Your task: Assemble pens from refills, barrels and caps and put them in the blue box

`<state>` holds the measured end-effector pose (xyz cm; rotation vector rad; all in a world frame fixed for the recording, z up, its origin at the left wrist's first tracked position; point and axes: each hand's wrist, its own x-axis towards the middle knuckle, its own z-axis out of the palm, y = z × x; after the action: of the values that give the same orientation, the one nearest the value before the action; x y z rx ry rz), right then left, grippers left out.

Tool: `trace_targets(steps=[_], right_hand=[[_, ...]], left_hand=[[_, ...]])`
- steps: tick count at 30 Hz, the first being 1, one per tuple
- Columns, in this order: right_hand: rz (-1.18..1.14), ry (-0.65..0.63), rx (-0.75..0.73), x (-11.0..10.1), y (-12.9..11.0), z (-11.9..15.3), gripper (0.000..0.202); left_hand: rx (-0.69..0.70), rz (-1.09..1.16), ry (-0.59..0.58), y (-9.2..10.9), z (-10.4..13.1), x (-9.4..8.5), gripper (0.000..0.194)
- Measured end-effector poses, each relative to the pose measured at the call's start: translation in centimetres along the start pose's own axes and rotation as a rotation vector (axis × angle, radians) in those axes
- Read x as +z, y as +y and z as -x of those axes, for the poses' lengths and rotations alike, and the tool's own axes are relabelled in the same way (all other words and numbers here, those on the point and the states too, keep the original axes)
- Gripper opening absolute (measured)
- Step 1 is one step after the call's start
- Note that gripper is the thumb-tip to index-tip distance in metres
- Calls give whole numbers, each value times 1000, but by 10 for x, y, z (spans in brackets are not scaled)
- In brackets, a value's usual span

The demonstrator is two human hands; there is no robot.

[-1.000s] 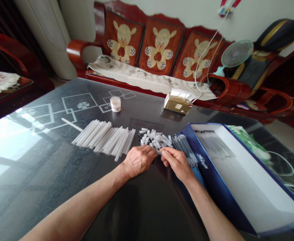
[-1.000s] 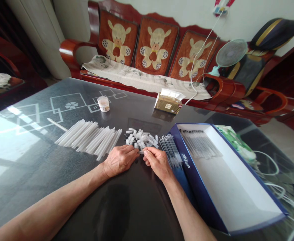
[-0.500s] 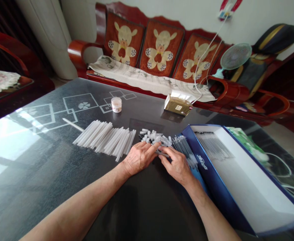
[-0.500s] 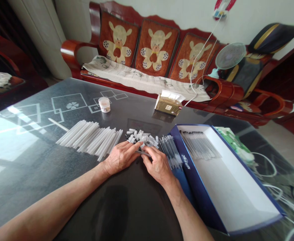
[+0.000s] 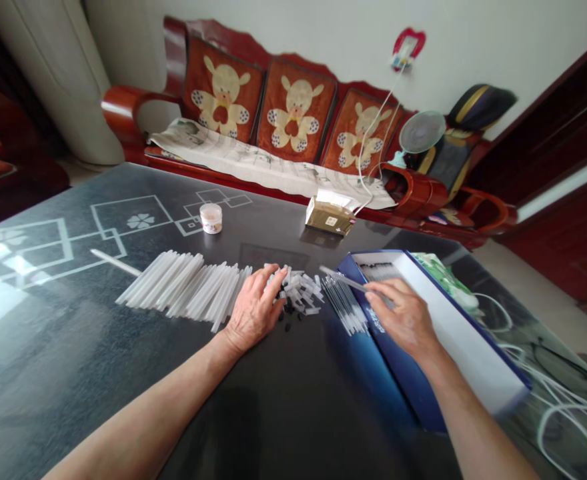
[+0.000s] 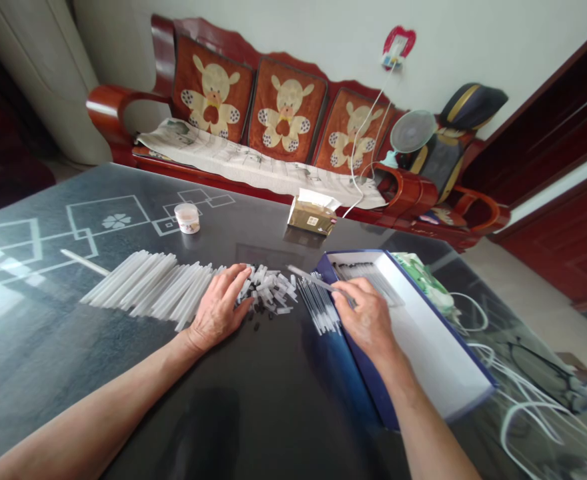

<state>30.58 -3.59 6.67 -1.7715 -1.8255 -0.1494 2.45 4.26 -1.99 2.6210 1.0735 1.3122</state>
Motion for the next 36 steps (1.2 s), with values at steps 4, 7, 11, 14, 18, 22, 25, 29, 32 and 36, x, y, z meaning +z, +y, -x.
trace_targets(steps=[4, 7, 11, 14, 18, 22, 25, 29, 32, 36], right_hand=[[174, 49, 178, -29, 50, -7, 25], [292, -54, 322, -34, 85, -13, 24], [428, -270, 424, -19, 117, -17, 23], [448, -365, 412, -5, 128, -17, 25], [459, -404, 401, 8, 132, -19, 27], [459, -422, 369, 15, 129, -22, 30], [451, -411, 329, 15, 125, -25, 28], [420, -275, 225, 2, 102, -29, 27], [268, -82, 79, -9, 56, -28, 24], [0, 55, -86, 6, -25, -8, 18]], left_hand=[[9, 7, -15, -2, 0, 2, 54], [22, 2, -16, -3, 1, 3, 49], [28, 2, -25, -3, 2, 5, 43], [36, -2, -19, -3, 3, 4, 38], [45, -42, -32, -2, 4, 3, 28], [78, -72, -89, -2, 5, 3, 21], [80, -80, -120, -1, 5, 2, 19], [65, -95, -137, 0, 5, 1, 19], [65, -116, -142, 1, 6, 1, 20], [53, -175, -187, 6, 5, -3, 22]])
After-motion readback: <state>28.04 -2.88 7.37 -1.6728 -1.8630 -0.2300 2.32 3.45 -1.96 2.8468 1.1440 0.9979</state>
